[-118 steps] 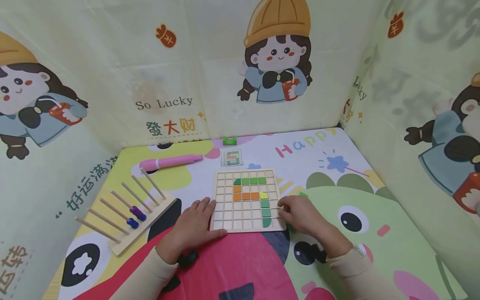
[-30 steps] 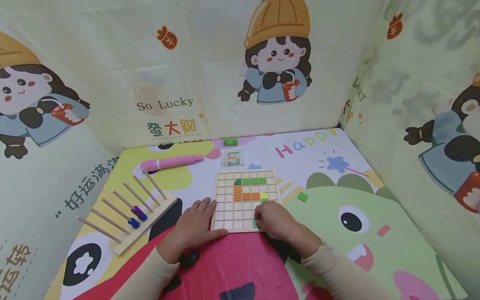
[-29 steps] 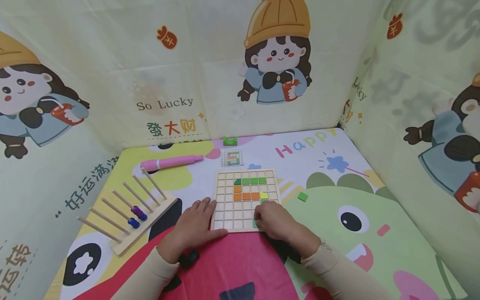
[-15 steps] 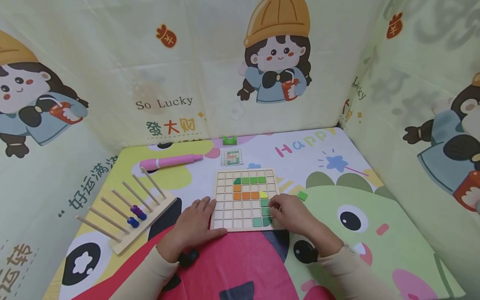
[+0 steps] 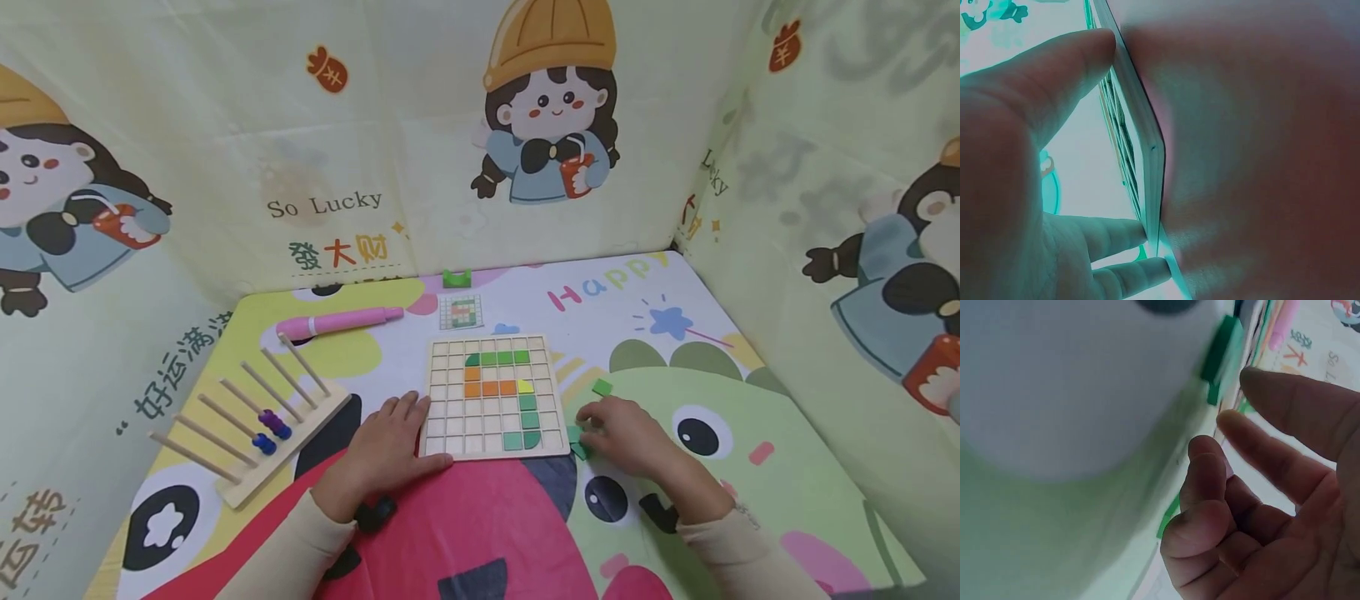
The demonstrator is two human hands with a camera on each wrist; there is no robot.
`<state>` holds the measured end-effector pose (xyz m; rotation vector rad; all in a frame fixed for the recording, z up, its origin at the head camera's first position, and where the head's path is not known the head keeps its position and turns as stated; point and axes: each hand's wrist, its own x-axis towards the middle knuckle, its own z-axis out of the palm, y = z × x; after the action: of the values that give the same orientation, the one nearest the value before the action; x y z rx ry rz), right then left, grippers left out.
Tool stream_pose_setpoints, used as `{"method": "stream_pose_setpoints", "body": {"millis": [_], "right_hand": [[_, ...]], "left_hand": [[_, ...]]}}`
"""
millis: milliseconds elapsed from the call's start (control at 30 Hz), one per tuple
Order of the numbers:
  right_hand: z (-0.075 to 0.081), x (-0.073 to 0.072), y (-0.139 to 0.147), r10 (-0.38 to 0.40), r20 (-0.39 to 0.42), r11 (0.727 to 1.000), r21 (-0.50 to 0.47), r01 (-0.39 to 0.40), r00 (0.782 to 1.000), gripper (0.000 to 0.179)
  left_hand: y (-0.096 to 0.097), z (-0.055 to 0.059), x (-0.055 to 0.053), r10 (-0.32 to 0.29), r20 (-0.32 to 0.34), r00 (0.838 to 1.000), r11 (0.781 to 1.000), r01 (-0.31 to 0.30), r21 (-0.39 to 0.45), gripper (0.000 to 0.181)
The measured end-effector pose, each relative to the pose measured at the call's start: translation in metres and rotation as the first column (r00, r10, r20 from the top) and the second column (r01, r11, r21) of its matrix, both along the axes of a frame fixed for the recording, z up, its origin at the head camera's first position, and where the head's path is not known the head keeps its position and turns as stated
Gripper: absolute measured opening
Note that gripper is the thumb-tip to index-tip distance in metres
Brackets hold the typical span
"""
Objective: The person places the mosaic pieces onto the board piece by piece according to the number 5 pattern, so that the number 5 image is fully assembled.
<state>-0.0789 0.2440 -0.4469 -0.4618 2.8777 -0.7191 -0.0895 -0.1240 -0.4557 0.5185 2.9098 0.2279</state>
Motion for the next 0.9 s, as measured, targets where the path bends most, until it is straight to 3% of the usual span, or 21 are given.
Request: {"method": "stream_pose_setpoints", "body": {"millis": [167,300,567,900], "right_hand": [[-0.0029,-0.0001,-0.0073,0.035,-0.010,0.998,0.051,-0.034,0.999,0.026],[-0.0030,-0.0010,-0.0093,0.019,0.003,0.999,0.047,-0.019,1.000,0.022],[-0.0021,0.0013,-0.0114,-0.033,0.031,0.999,-0.010,0.033,0.999,0.019],[0.0050,-0.0015,-0.0103,-0.051,-0.059,0.991,-0.130,0.043,0.997,0.010]], "left_hand": [[0.0000,0.0001,-0.0005,0.005,0.000,1.000,1.000,-0.005,0.008,0.106],[0.0001,-0.0012,0.0000,0.005,0.003,1.000,1.000,-0.005,0.005,0.106],[-0.0002,-0.0008,0.0000,0.003,0.007,1.000,1.000,-0.003,-0.004,0.108],[-0.0002,0.0001,0.0005,0.004,0.004,1.000,1.000,-0.004,0.004,0.108]]}}
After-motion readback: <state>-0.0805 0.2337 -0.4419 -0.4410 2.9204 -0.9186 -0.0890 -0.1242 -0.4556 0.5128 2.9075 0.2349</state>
